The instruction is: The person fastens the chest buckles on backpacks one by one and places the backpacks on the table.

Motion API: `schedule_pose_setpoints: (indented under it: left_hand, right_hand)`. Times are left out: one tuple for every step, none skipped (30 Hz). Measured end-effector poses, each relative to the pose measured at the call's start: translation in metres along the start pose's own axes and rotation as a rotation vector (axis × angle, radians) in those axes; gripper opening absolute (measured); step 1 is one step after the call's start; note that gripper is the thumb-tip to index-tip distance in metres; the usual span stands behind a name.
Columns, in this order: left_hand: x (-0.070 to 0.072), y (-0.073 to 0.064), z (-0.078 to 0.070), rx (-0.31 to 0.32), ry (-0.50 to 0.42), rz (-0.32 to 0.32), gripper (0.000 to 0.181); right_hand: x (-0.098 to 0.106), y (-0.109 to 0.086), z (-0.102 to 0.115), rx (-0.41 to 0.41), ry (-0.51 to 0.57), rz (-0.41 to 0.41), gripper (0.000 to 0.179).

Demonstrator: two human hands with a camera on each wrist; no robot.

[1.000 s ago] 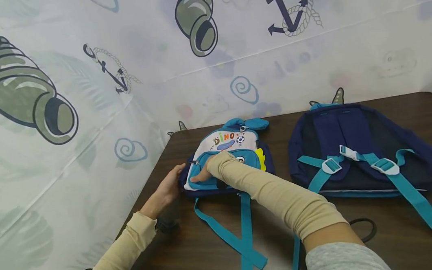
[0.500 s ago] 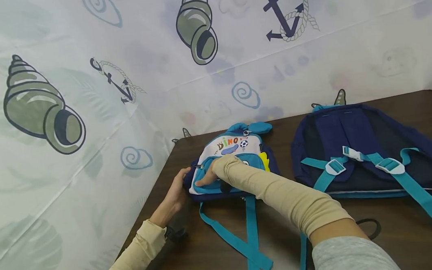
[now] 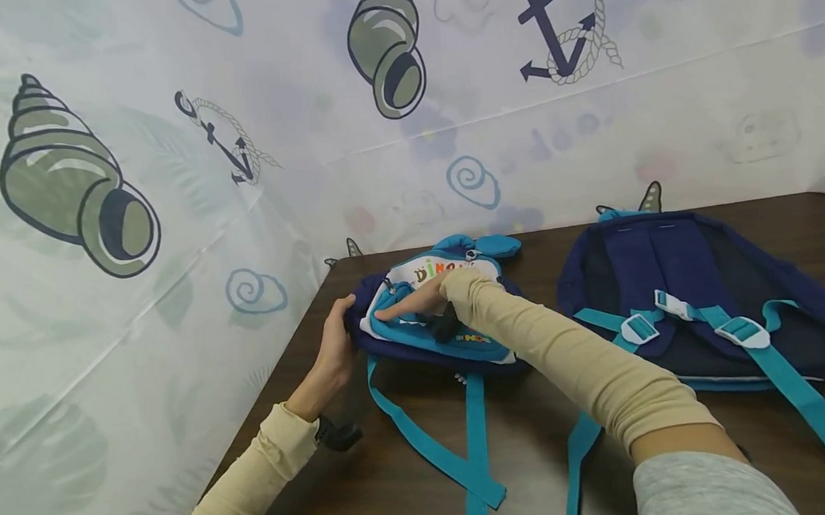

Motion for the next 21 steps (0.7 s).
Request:
schedule_pose_setpoints:
  left_hand:
    - [-0.002, -0.001, 0.0, -0.022, -0.018, 0.001, 0.051]
    - [-0.004, -0.001, 0.0, -0.045, -0.037, 0.005, 0.052]
    - [-0.007, -0.001, -0.001, -0.071, -0.054, 0.013, 0.052]
    - [-0.01, -0.001, -0.002, -0.095, -0.075, 0.027, 0.052]
    - [-0.013, 0.0, -0.003, -0.115, -0.089, 0.039, 0.052]
    - [-0.015, 0.0, -0.003, -0.132, -0.096, 0.049, 0.052]
    - [-0.02, 0.0, -0.006, -0.145, -0.099, 0.061, 0.052]
    - [-0.024, 0.001, -0.008, -0.16, -0.098, 0.073, 0.052]
    - [-0.028, 0.001, -0.011, -0.172, -0.094, 0.079, 0.052]
    - [-0.031, 0.002, -0.013, -0.179, -0.084, 0.081, 0.051]
    - [-0.033, 0.001, -0.016, -0.187, -0.074, 0.078, 0.051]
    - [-0.035, 0.002, -0.018, -0.194, -0.069, 0.078, 0.051]
    - [-0.037, 0.002, -0.022, -0.204, -0.065, 0.078, 0.051]
    - [-0.039, 0.002, -0.025, -0.213, -0.051, 0.072, 0.051]
    - [-0.041, 0.003, -0.028, -0.221, -0.041, 0.067, 0.051]
    - [-0.042, 0.003, -0.03, -0.226, -0.028, 0.063, 0.051]
    - [-0.044, 0.004, -0.033, -0.231, -0.014, 0.056, 0.051]
    - [-0.046, 0.004, -0.035, -0.232, 0.004, 0.048, 0.051]
    - [-0.048, 0.004, -0.037, -0.236, 0.028, 0.041, 0.051]
    - [-0.051, 0.005, -0.039, -0.233, 0.047, 0.034, 0.051]
    - [-0.054, 0.005, -0.04, -0.231, 0.057, 0.033, 0.051]
  right_hand:
    - [0.001, 0.002, -0.001, 0.015, 0.004, 0.031, 0.109]
    - [0.002, 0.005, -0.002, 0.032, 0.021, 0.056, 0.107]
    - [0.004, 0.007, -0.004, 0.047, 0.037, 0.068, 0.106]
    - [0.005, 0.009, -0.005, 0.059, 0.052, 0.076, 0.105]
    - [0.007, 0.01, -0.007, 0.081, 0.047, 0.086, 0.103]
    - [0.007, 0.012, -0.008, 0.094, 0.048, 0.093, 0.101]
    - [0.01, 0.011, -0.011, 0.104, 0.053, 0.092, 0.099]
    - [0.011, 0.01, -0.014, 0.109, 0.071, 0.085, 0.098]
    - [0.013, 0.009, -0.017, 0.111, 0.079, 0.081, 0.097]
    - [0.014, 0.008, -0.019, 0.119, 0.094, 0.077, 0.095]
    - [0.015, 0.008, -0.021, 0.127, 0.105, 0.074, 0.094]
    - [0.015, 0.007, -0.022, 0.133, 0.118, 0.074, 0.094]
    - [0.015, 0.007, -0.024, 0.14, 0.132, 0.071, 0.094]
    - [0.016, 0.007, -0.024, 0.149, 0.148, 0.068, 0.094]
    - [0.017, 0.006, -0.025, 0.153, 0.164, 0.063, 0.095]
    - [0.018, 0.007, -0.026, 0.159, 0.173, 0.06, 0.096]
    - [0.018, 0.006, -0.027, 0.156, 0.187, 0.055, 0.097]
    - [0.019, 0.005, -0.029, 0.152, 0.201, 0.052, 0.098]
    - [0.02, 0.004, -0.03, 0.149, 0.214, 0.048, 0.098]
    - [0.022, 0.003, -0.031, 0.15, 0.222, 0.044, 0.098]
    - [0.023, 0.001, -0.033, 0.147, 0.226, 0.038, 0.098]
Point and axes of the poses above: each hand's wrist, its own y-axis towards the middle knuckle, its own x-axis out of the back of the hand, z = x × y, the point moved 4 cm from there along y, towards the middle knuckle, and after that the axes turned 3 degrees about x, right-handed, at the moved point
